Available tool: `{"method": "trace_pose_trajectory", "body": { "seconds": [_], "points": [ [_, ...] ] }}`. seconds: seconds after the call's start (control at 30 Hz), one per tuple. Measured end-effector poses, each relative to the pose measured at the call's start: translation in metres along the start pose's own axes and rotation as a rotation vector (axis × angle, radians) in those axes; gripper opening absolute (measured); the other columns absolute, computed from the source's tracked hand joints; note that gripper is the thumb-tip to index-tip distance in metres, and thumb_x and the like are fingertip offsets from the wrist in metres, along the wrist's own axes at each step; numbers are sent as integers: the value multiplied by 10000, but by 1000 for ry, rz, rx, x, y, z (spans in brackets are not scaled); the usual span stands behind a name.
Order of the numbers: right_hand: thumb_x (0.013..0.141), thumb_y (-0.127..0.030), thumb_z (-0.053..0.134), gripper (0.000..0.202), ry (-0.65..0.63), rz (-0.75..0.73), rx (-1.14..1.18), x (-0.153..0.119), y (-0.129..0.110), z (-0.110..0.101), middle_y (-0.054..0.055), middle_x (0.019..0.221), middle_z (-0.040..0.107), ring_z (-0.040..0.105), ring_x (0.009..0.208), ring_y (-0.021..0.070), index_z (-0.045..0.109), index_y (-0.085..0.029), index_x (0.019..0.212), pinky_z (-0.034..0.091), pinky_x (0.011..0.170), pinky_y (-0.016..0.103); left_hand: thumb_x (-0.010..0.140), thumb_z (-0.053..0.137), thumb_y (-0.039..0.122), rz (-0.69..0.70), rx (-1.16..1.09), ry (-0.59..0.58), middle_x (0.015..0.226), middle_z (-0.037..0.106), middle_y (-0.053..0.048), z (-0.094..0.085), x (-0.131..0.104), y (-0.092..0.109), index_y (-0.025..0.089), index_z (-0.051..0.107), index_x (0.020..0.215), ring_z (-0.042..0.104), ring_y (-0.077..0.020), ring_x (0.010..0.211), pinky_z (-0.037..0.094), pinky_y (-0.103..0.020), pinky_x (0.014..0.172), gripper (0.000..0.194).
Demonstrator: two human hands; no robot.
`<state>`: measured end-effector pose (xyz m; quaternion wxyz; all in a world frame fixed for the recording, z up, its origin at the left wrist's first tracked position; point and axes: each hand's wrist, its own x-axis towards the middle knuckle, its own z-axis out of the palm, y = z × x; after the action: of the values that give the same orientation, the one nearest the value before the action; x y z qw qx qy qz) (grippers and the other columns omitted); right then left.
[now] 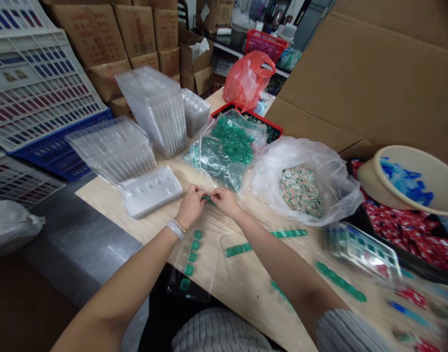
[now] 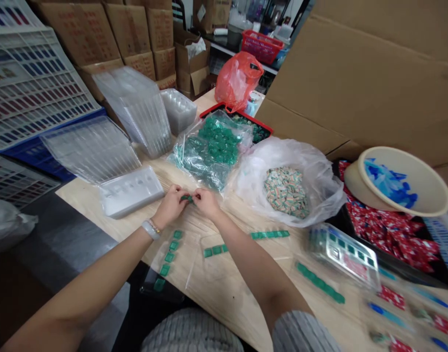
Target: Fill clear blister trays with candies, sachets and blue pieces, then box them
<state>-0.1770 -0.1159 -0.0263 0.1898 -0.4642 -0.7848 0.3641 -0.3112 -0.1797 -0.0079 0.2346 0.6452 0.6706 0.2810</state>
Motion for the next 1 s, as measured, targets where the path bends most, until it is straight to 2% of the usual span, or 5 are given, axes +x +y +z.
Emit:
{"method": "trace_pose_trajectory", "body": {
  "seconds": [0.33, 0.57, 0.77, 0.87, 1.0],
  "points": [
    [715, -140, 501, 122, -22, 25, 33, 0, -3, -4, -21, 648, 580, 506, 605, 91, 621, -163, 711, 392, 593, 203, 743, 486, 124, 29, -26, 1, 959, 414, -73, 0, 0, -3, 138, 617, 939, 490, -166, 860, 414, -330, 843, 236],
    [689, -205, 563, 92, 11, 107, -3, 4, -10, 1, -36, 554, 544, 456, 515, 85, 602, -164, 617, 329, 507, 199, 739, 463, 99, 61, -1, -1, 949, 419, -74, -1, 0, -3, 136, 617, 889, 489, -162, 834, 419, -324, 827, 218],
    [773, -239, 480, 199, 12, 122, -28, 2, -11, -2, -22, 551, 551, 469, 524, 94, 626, -165, 660, 333, 508, 203, 727, 477, 98, 50, -20, 3, 966, 417, -72, 0, -1, -5, 147, 609, 920, 492, -166, 851, 416, -330, 838, 239],
    [754, -221, 517, 130, -10, 16, -144, -6, -17, -4, 6, 683, 595, 515, 641, 118, 633, -173, 789, 382, 606, 225, 720, 441, 60, 65, -32, -20, 979, 420, -76, -2, 0, -5, 142, 599, 930, 493, -166, 878, 413, -325, 852, 276],
    [716, -221, 573, 177, -18, -151, -472, -18, -28, -2, 74, 864, 585, 503, 854, 183, 615, -160, 877, 387, 760, 284, 690, 374, -10, 100, -72, -38, 963, 453, -71, -9, 2, -5, 138, 560, 983, 489, -155, 905, 399, -313, 882, 377]
  ]
}}
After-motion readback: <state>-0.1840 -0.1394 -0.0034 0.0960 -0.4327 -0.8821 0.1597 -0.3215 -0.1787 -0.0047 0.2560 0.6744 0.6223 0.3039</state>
